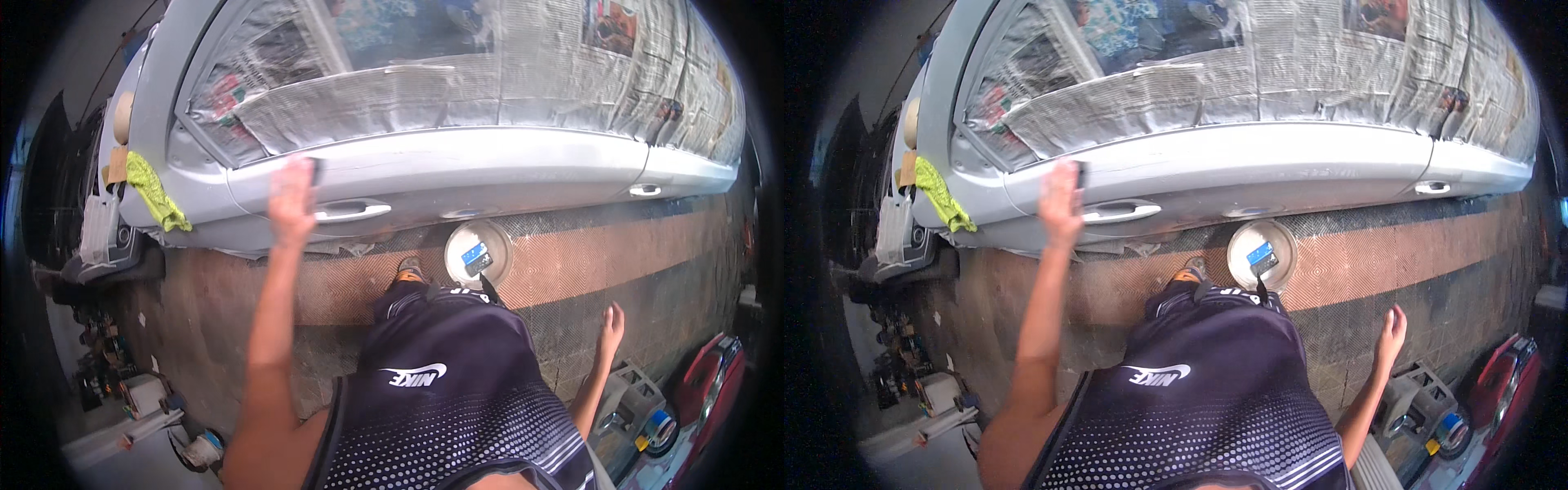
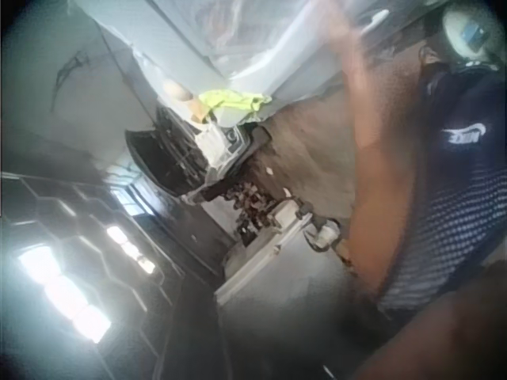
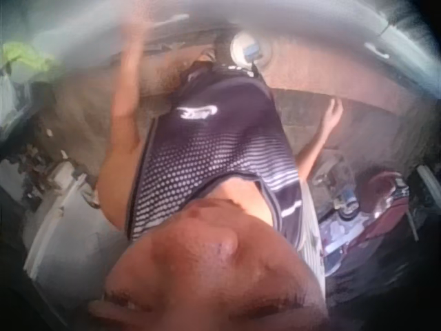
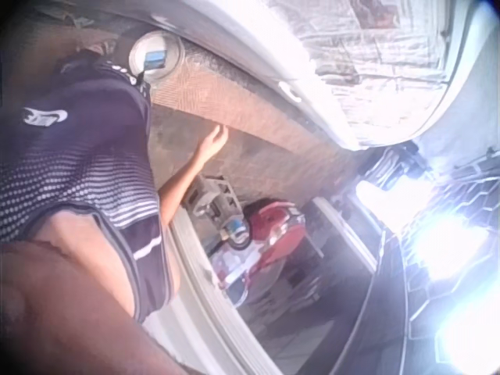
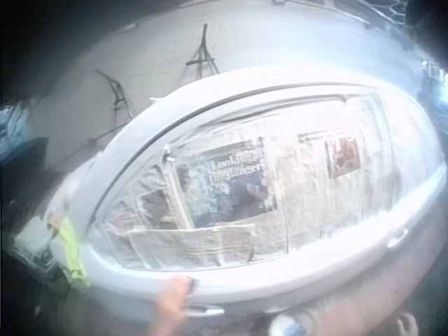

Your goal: The person uses a small pad to rub and polish the side panel of a silver car. They repeatedly dip the pad into a bucket of liquid and continue polishing the same area.

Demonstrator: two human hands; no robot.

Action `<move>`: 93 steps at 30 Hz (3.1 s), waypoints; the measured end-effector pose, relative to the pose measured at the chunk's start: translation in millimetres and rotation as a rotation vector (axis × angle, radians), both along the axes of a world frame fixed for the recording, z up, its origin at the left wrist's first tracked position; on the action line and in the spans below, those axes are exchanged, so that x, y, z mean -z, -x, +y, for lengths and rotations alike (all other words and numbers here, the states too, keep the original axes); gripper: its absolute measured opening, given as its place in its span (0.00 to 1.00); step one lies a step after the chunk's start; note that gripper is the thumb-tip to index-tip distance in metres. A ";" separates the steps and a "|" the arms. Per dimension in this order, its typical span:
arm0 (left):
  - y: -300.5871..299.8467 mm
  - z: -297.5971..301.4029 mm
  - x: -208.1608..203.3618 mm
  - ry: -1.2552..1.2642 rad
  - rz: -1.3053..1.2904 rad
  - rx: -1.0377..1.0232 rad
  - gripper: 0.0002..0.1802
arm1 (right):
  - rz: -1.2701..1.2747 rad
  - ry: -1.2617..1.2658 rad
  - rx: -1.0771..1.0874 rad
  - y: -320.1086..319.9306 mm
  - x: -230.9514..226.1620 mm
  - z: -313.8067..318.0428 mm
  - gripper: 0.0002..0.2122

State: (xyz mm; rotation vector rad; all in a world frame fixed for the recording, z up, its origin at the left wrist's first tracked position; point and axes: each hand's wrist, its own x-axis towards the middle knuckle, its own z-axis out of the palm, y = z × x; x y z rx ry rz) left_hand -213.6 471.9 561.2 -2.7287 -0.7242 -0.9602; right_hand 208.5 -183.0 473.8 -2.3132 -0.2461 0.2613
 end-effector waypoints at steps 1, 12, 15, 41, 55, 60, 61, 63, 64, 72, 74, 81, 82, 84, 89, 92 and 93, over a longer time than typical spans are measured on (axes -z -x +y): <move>34.4 13.9 -9.4 -0.023 0.015 -0.087 0.25 | 0.171 -0.016 0.169 4.6 -1.8 15.0 0.20; 98.4 53.3 -18.0 -0.006 0.016 -0.100 0.20 | -0.171 -0.009 -0.342 3.0 -98.2 174.7 0.22; 73.2 35.0 -16.8 0.028 0.000 -0.032 0.23 | 0.090 -0.124 -0.214 -0.9 -80.1 162.2 0.21; -297.2 -95.2 -10.5 -0.121 0.238 0.630 0.33 | -0.209 0.164 -0.075 3.6 -21.7 130.3 0.18; -503.3 -192.1 5.3 -0.216 0.220 0.659 0.28 | 0.002 0.029 0.175 -51.0 -2.8 20.0 0.19; -390.8 -142.1 -5.8 -0.194 0.341 0.552 0.36 | -0.003 0.002 0.357 -5.4 48.3 -95.9 0.18; -366.6 -134.3 -7.9 -0.187 0.351 0.513 0.36 | 0.113 0.010 0.445 16.2 76.2 -140.0 0.17; -362.1 -133.4 -8.4 -0.250 0.318 0.528 0.33 | 0.222 0.019 0.524 20.7 102.3 -170.8 0.17; -371.8 -140.7 -8.1 -0.212 0.300 0.523 0.32 | 0.218 0.022 0.507 10.9 96.9 -172.7 0.17; -471.8 -180.6 -16.0 -0.182 0.326 0.662 0.32 | -0.131 0.075 0.215 -94.8 7.2 -120.0 0.17; -408.4 -148.0 -24.5 -0.210 0.394 0.613 0.33 | -0.146 0.046 0.281 -70.0 31.8 -167.5 0.17; -414.8 -144.1 -22.6 -0.166 0.344 0.651 0.33 | 0.031 -0.110 0.291 -73.0 -10.8 -131.4 0.17; -448.4 -157.8 -20.1 -0.180 0.347 0.684 0.33 | -0.015 -0.116 0.223 -94.2 -36.5 -103.5 0.17; -492.4 -186.0 -11.2 -0.129 0.266 0.690 0.38 | -0.078 -0.133 0.078 -115.7 -61.9 -61.4 0.17; -370.5 -141.6 -26.8 -0.083 0.413 0.512 0.41 | -0.191 0.121 0.180 -76.2 39.8 -164.2 0.18; -257.8 -99.4 -26.2 -0.149 0.364 0.342 0.37 | 0.076 -0.019 0.458 -7.0 75.5 -211.5 0.17; -259.6 -97.4 -22.1 -0.109 0.341 0.365 0.36 | 0.130 -0.140 0.519 7.5 91.9 -221.4 0.17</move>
